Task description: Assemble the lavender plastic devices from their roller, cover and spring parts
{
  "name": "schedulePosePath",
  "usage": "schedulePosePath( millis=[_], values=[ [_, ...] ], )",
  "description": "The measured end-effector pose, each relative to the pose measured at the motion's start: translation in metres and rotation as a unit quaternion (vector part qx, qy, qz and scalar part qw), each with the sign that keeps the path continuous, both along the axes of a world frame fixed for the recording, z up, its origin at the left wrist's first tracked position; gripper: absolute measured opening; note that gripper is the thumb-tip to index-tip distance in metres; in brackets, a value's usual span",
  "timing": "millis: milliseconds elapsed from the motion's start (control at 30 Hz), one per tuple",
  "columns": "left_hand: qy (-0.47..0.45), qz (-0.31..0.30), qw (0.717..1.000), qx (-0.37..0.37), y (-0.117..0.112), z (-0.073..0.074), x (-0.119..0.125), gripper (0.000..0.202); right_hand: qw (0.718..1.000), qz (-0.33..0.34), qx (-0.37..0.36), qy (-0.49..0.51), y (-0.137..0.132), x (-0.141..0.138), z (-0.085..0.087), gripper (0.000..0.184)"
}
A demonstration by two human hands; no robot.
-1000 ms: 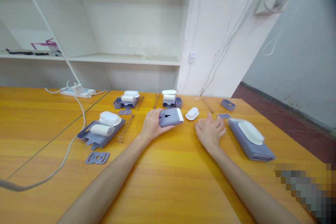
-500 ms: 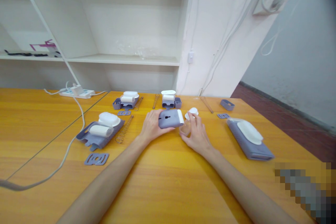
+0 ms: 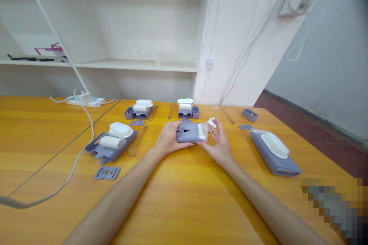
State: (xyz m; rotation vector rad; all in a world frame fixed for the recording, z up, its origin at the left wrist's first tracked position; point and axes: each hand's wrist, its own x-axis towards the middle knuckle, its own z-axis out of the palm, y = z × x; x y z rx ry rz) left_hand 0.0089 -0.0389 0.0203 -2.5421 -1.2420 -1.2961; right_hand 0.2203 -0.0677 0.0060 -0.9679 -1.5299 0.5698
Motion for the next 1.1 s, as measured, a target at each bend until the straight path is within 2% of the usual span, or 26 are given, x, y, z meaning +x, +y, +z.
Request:
schedulePosePath(
  millis=[133, 433, 700, 933, 1000, 1100],
  values=[
    [0.001, 0.005, 1.000, 0.000, 0.001, -0.002, -0.001, 0.079, 0.990, 0.040, -0.097, 0.095, 0.003, -0.002, -0.001, 0.090],
    [-0.002, -0.002, 1.000, 0.005, 0.002, -0.003, -0.001, 0.079, 0.950, 0.115, -0.208, 0.201, 0.000, -0.005, 0.008, 0.097],
    [0.001, -0.005, 1.000, -0.004, 0.001, -0.002, -0.002, 0.080, 0.954, 0.120, -0.193, 0.193, 0.003, 0.000, 0.004, 0.084],
    [0.011, -0.023, 1.000, 0.006, 0.002, -0.003, -0.003, 0.079, 0.955, 0.131, -0.208, 0.168, 0.002, -0.002, -0.002, 0.098],
    [0.014, -0.020, 1.000, 0.005, 0.002, -0.004, -0.003, 0.080, 0.960, 0.116, -0.205, 0.153, 0.003, -0.002, -0.004, 0.098],
    [0.016, -0.016, 1.000, 0.004, 0.002, -0.004, -0.003, 0.080, 0.977, 0.084, -0.175, 0.083, 0.002, -0.001, -0.007, 0.088]
  ],
)
